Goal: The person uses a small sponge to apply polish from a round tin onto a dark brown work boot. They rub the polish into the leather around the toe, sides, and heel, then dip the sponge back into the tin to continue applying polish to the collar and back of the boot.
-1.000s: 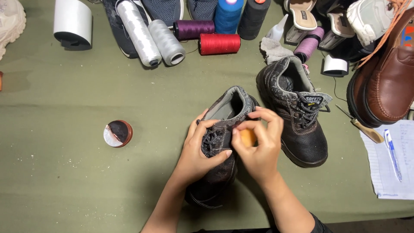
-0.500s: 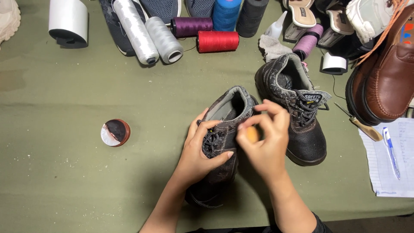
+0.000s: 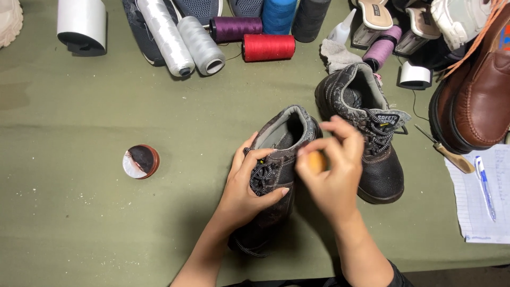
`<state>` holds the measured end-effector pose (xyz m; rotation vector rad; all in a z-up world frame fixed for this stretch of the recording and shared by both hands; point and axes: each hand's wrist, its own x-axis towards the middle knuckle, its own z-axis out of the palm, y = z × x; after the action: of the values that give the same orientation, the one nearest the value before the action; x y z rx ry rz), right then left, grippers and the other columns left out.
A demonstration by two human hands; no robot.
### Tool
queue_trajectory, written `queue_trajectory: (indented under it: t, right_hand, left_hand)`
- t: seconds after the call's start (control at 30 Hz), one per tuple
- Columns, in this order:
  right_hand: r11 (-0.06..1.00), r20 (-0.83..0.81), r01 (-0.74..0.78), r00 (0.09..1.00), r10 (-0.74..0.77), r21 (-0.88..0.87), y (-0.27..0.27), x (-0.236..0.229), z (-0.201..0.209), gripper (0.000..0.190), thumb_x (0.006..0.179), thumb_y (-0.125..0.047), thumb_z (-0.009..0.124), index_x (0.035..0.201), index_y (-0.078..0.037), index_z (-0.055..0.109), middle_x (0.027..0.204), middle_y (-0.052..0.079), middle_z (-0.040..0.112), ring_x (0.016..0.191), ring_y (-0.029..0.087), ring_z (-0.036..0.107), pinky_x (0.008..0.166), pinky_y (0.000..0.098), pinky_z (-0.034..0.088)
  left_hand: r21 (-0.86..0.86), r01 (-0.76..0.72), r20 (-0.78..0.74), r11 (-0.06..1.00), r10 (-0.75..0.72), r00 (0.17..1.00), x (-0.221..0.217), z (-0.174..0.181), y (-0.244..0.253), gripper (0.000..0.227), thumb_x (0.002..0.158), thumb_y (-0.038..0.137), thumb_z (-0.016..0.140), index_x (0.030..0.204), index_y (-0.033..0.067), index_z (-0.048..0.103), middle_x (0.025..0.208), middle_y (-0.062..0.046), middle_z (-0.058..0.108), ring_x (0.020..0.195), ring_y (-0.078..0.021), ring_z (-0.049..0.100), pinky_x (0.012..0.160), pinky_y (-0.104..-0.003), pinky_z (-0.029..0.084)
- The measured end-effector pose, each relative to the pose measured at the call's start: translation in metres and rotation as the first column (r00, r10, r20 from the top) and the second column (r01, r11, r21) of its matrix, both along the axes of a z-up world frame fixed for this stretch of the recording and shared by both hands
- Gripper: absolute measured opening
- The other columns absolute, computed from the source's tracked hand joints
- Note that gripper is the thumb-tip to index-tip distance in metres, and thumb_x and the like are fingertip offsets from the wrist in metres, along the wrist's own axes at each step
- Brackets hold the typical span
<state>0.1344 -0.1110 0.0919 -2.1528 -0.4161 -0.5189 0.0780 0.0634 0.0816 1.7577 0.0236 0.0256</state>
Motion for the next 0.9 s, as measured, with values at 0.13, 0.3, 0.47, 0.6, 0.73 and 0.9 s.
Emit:
queue_trajectory:
  t: [0.13, 0.3, 0.47, 0.6, 0.73, 0.9]
  right_hand:
    - [0.998, -0.078, -0.061, 0.995, 0.062, 0.015, -0.009, 0.004, -0.011, 0.011, 0.076, -0.011, 0.081, 0.079, -0.011, 0.070, 0.121, 0.011, 0.060, 0.126, 0.039, 0.058, 0.109, 0.0511, 0.045]
    - [1.000, -0.069, -0.025, 0.997, 0.026, 0.009, -0.002, -0.007, -0.006, 0.011, 0.076, -0.012, 0.082, 0.079, -0.013, 0.071, 0.118, 0.008, 0.062, 0.111, 0.032, 0.062, 0.089, 0.0379, 0.052]
    - [0.997, -0.045, 0.073, 0.996, -0.072, 0.019, -0.034, 0.008, -0.019, 0.011, 0.082, -0.007, 0.081, 0.085, -0.010, 0.071, 0.121, 0.011, 0.061, 0.098, 0.029, 0.061, 0.080, 0.0358, 0.051]
    - [0.997, -0.074, 0.006, 0.997, 0.000, 0.076, -0.060, 0.016, -0.003, 0.008, 0.084, 0.002, 0.077, 0.087, -0.002, 0.070, 0.130, 0.018, 0.061, 0.073, 0.021, 0.060, 0.060, 0.0305, 0.046]
    - [0.969, -0.206, -0.116, 0.976, 0.070, -0.218, -0.095, 0.043, 0.015, 0.008, 0.081, -0.006, 0.077, 0.082, -0.010, 0.070, 0.154, 0.021, 0.050, 0.092, 0.016, 0.057, 0.062, 0.0281, 0.046]
    - [0.897, -0.491, -0.253, 0.870, 0.046, -0.364, -0.113, 0.064, 0.021, 0.006, 0.078, -0.008, 0.074, 0.073, -0.009, 0.072, 0.127, 0.016, 0.048, 0.141, 0.023, 0.050, 0.075, 0.0340, 0.050]
  left_hand:
    - [0.008, -0.001, -0.047, 1.000, 0.001, 0.999, 0.001, 0.001, 0.001, 0.069, 0.070, 0.020, 0.089, 0.132, 0.0183, 0.059, 0.158, -0.033, 0.030, 0.145, -0.0551, 0.032, 0.116, -0.062, 0.029]
    - [0.011, 0.000, -0.066, 1.000, 0.001, 0.998, 0.000, 0.004, 0.001, 0.068, 0.070, 0.021, 0.090, 0.131, 0.0197, 0.059, 0.159, -0.033, 0.028, 0.144, -0.0563, 0.033, 0.115, -0.064, 0.029]
    - [0.030, 0.003, -0.057, 1.000, -0.001, 0.998, 0.000, 0.004, -0.002, 0.067, 0.070, 0.023, 0.089, 0.130, 0.0184, 0.060, 0.159, -0.033, 0.028, 0.144, -0.0570, 0.033, 0.115, -0.065, 0.029]
    - [0.064, -0.007, -0.045, 0.998, 0.009, 0.999, -0.002, 0.001, -0.007, 0.063, 0.070, 0.024, 0.089, 0.125, 0.0169, 0.060, 0.160, -0.031, 0.029, 0.143, -0.0556, 0.036, 0.114, -0.065, 0.030]
    - [0.210, -0.014, 0.089, 0.978, -0.005, 0.996, -0.008, -0.018, -0.015, 0.054, 0.072, 0.024, 0.084, 0.120, 0.0208, 0.061, 0.161, -0.020, 0.034, 0.152, -0.0306, 0.036, 0.117, -0.044, 0.034]
    - [0.263, -0.049, 0.118, 0.964, 0.019, 0.993, -0.010, -0.015, -0.022, 0.052, 0.073, 0.020, 0.083, 0.119, 0.0216, 0.061, 0.162, -0.019, 0.035, 0.152, -0.0323, 0.037, 0.114, -0.046, 0.039]
